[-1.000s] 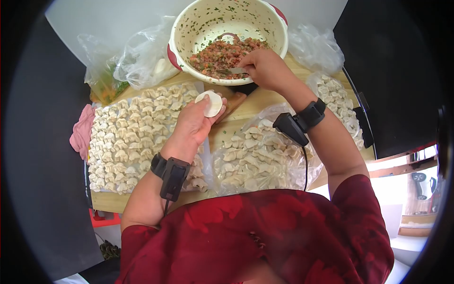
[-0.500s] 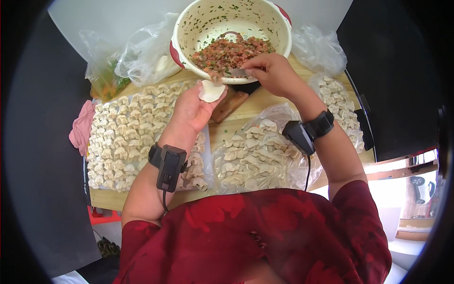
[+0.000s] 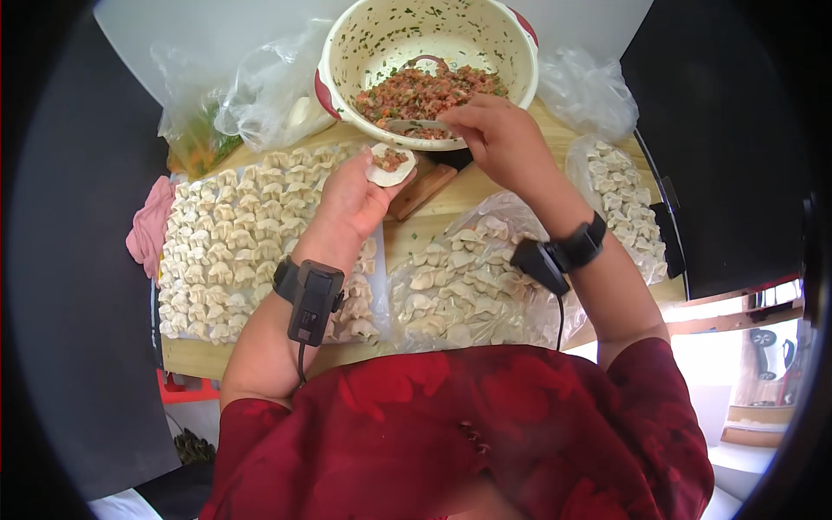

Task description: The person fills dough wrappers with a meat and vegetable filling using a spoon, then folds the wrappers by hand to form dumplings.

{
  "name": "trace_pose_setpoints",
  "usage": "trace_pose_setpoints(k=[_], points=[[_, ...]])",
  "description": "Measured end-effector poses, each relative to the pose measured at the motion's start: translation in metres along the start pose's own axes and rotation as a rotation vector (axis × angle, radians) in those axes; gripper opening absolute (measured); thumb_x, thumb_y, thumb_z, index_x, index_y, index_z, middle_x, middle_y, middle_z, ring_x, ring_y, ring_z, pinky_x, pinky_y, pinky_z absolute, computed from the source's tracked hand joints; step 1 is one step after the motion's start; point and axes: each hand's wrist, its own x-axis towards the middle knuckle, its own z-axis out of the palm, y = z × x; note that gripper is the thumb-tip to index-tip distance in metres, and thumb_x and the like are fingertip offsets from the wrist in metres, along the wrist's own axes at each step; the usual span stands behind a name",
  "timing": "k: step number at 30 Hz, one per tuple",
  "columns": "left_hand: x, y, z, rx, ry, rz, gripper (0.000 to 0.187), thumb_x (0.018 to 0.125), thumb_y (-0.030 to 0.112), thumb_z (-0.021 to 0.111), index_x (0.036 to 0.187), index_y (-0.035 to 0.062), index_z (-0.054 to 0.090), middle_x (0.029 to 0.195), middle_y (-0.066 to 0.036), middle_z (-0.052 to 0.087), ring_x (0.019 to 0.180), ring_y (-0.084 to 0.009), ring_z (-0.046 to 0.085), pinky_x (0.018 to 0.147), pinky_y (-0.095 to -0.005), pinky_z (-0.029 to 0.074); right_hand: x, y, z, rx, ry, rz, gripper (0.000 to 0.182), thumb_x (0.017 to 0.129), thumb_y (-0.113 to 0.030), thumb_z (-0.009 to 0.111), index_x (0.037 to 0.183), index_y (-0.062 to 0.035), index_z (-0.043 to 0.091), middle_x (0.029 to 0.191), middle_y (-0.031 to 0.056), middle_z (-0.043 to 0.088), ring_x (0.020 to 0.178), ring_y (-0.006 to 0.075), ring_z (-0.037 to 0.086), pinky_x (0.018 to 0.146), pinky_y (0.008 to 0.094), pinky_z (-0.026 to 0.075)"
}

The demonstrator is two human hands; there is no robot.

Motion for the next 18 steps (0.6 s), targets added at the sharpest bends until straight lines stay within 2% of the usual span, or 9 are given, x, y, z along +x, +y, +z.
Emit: trace_pose_setpoints(k=[2,4,7,11,13,18], points=[[0.000,-0.001,0.001,0.000,0.005,0.007,0.037,0.102,0.012,0.027,0.131,-0.0103,0.030,0.133,-0.027,0.043,0.118,-0.0406,0.051,0.100,-0.0478,0.048,0.013,0.012,0.006,-0.047,-0.017,-0.007,0.016,0.079,-0.005,0.060,0.091,-0.0102,0.070,0.082,0.0095,0.063,0.082,0.0320,0.060,0.070,0.0415,0.048],[-0.001,0.000,0.002,0.006,0.005,0.007,0.037,0.102,0.011,0.027,0.131,-0.0106,0.030,0.132,-0.027,0.044,0.118,-0.0405,0.051,0.100,-0.0475,0.048,0.023,0.020,0.010,-0.141,-0.176,0.018,0.017,0.080,-0.003,0.063,0.094,-0.0077,0.070,0.084,0.0112,0.064,0.083,0.0314,0.060,0.073,0.0383,0.048],[0.002,0.001,-0.001,-0.025,0.002,-0.005,0.037,0.102,0.010,0.028,0.131,-0.0110,0.030,0.131,-0.027,0.044,0.118,-0.0405,0.051,0.100,-0.0474,0.048,0.022,0.030,0.021,-0.122,-0.220,-0.001,0.017,0.079,-0.003,0.063,0.094,-0.0067,0.070,0.084,0.0113,0.065,0.082,0.0308,0.060,0.075,0.0377,0.048],[0.001,0.003,0.000,-0.030,0.004,-0.004,0.037,0.102,0.010,0.027,0.131,-0.0117,0.030,0.131,-0.028,0.044,0.118,-0.0409,0.051,0.100,-0.0473,0.048,0.015,0.023,0.011,0.037,-0.182,0.090,0.017,0.079,-0.003,0.064,0.094,-0.0057,0.070,0.084,0.0115,0.065,0.082,0.0296,0.061,0.074,0.0364,0.048],[0.000,0.003,0.001,-0.015,-0.020,-0.001,0.038,0.102,0.011,0.026,0.132,-0.0123,0.029,0.131,-0.028,0.044,0.118,-0.0411,0.050,0.101,-0.0478,0.047,0.010,0.017,0.006,0.161,-0.148,0.174,0.016,0.077,-0.006,0.061,0.089,-0.0083,0.071,0.082,0.0115,0.065,0.081,0.0320,0.061,0.073,0.0397,0.049],[-0.005,0.005,0.003,-0.050,-0.028,0.001,0.038,0.102,0.011,0.026,0.132,-0.0126,0.029,0.132,-0.028,0.042,0.119,-0.0407,0.050,0.103,-0.0483,0.046,-0.015,-0.007,0.003,0.040,-0.037,0.031,0.020,0.078,-0.003,0.062,0.095,-0.0099,0.070,0.082,0.0083,0.063,0.083,0.0290,0.059,0.071,0.0387,0.049]])
